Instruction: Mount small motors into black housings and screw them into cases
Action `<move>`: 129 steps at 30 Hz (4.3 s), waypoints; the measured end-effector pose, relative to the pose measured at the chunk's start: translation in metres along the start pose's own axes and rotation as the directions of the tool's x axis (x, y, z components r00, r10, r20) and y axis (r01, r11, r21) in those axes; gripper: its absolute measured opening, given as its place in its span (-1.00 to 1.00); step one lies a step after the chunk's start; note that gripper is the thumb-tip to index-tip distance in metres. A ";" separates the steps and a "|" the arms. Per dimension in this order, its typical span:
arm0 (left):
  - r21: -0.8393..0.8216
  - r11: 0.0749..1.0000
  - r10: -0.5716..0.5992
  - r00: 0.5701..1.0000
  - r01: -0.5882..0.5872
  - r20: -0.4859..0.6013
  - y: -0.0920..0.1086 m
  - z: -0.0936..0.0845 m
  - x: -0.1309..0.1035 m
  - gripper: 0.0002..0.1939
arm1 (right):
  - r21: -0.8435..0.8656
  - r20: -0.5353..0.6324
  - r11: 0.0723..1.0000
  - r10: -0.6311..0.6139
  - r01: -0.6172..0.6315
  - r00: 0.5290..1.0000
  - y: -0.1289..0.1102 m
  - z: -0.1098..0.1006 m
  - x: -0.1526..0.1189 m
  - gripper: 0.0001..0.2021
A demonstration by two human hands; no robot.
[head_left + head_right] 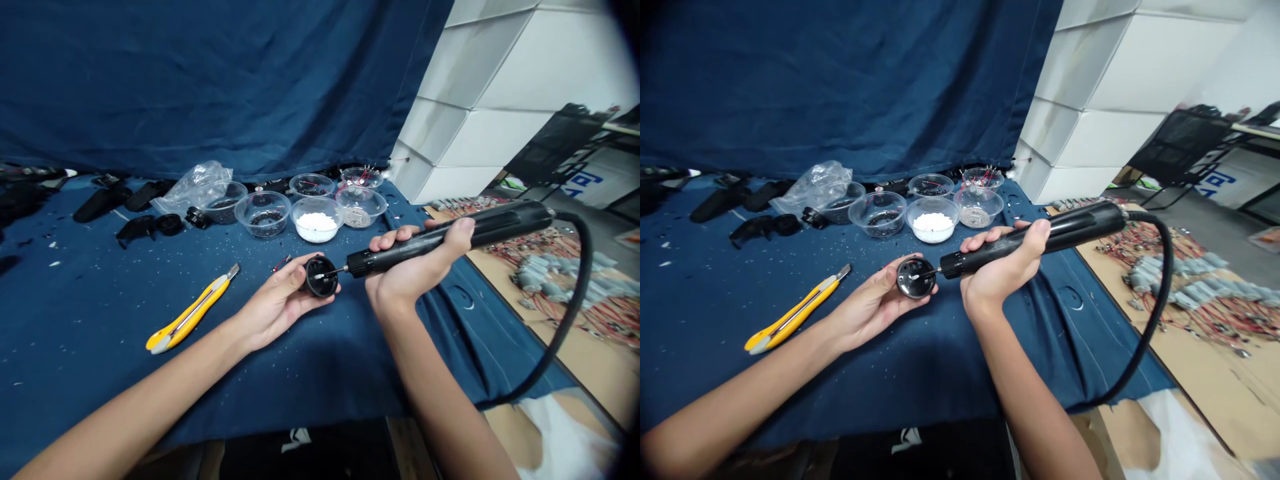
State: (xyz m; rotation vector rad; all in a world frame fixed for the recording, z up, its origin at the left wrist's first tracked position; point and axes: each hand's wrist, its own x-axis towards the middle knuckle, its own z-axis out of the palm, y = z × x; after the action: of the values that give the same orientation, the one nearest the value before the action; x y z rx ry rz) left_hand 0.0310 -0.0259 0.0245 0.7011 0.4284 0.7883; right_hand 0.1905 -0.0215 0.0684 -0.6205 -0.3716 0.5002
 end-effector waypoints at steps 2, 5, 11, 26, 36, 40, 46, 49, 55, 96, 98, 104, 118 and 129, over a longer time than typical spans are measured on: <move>-0.012 1.000 0.001 1.000 -0.002 -0.011 -0.001 -0.001 0.000 -0.51 | -0.010 0.017 1.000 -0.024 0.024 1.000 0.001 0.000 -0.002 -0.71; -0.021 1.000 0.005 1.000 -0.005 -0.015 -0.002 -0.002 0.001 -0.54 | -0.018 0.047 0.998 -0.063 0.064 0.997 0.001 0.002 -0.007 -0.73; -0.028 0.999 0.025 0.999 -0.025 -0.022 -0.006 -0.003 0.002 -0.63 | -0.032 0.127 0.994 -0.103 0.108 0.987 -0.007 0.009 -0.017 -0.75; -0.044 0.998 -0.040 0.998 0.039 -0.040 -0.007 -0.006 0.001 -0.64 | 0.005 0.285 0.998 -0.065 0.066 0.956 -0.012 0.010 -0.022 -0.77; -0.033 0.999 -0.039 0.998 0.037 -0.048 -0.003 -0.005 0.002 -0.63 | -0.018 0.256 0.997 -0.072 0.079 0.964 -0.009 0.011 -0.021 -0.76; 0.015 0.999 -0.031 0.997 0.032 -0.068 0.004 0.000 0.000 -0.58 | 0.051 0.318 0.995 -0.099 0.087 0.943 -0.014 0.012 -0.019 -0.75; 0.426 0.905 0.024 0.998 0.003 -0.058 0.022 -0.004 -0.005 -0.56 | 0.068 0.129 0.993 -0.105 0.097 0.986 -0.021 0.004 0.009 -0.70; 0.862 0.501 0.100 0.994 -0.077 0.030 0.030 -0.013 0.000 -0.55 | -0.028 -0.087 0.999 -0.029 0.027 0.996 -0.005 -0.012 0.035 -0.68; 0.936 -0.194 0.018 0.953 -0.294 0.303 0.019 -0.039 0.016 -0.55 | -0.281 -0.351 0.882 0.272 -0.378 0.896 0.037 -0.051 0.061 -0.92; 0.970 -0.235 0.235 0.965 -0.060 0.116 0.059 -0.086 -0.052 -0.69 | -0.656 0.644 0.362 0.726 0.663 0.241 0.039 -0.029 -0.006 -0.87; 0.970 -0.237 0.242 0.963 -0.058 0.117 0.062 -0.086 -0.052 -0.68 | -0.636 0.660 0.399 0.724 0.660 0.199 0.037 -0.029 -0.003 -0.89; 0.968 -0.245 0.269 0.955 -0.056 0.123 0.071 -0.087 -0.047 -0.67 | -0.710 0.639 0.458 0.738 0.534 0.216 0.037 -0.029 -0.003 -0.75; 0.953 -0.302 0.346 0.930 -0.015 0.125 0.108 -0.109 -0.020 -0.69 | -0.691 0.694 0.531 0.676 0.490 0.246 0.058 -0.033 -0.008 -0.71; 0.922 -0.360 0.555 0.827 0.144 0.087 0.168 -0.141 0.020 -0.66 | -0.666 0.731 0.568 0.625 0.485 0.272 0.057 -0.041 -0.012 -0.75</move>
State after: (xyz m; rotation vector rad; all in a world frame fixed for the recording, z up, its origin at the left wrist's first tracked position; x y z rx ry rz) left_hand -0.1227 0.1308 0.0441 2.4454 1.5880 0.8215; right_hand 0.1809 -0.0063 -0.0006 -1.2497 -1.9794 0.7949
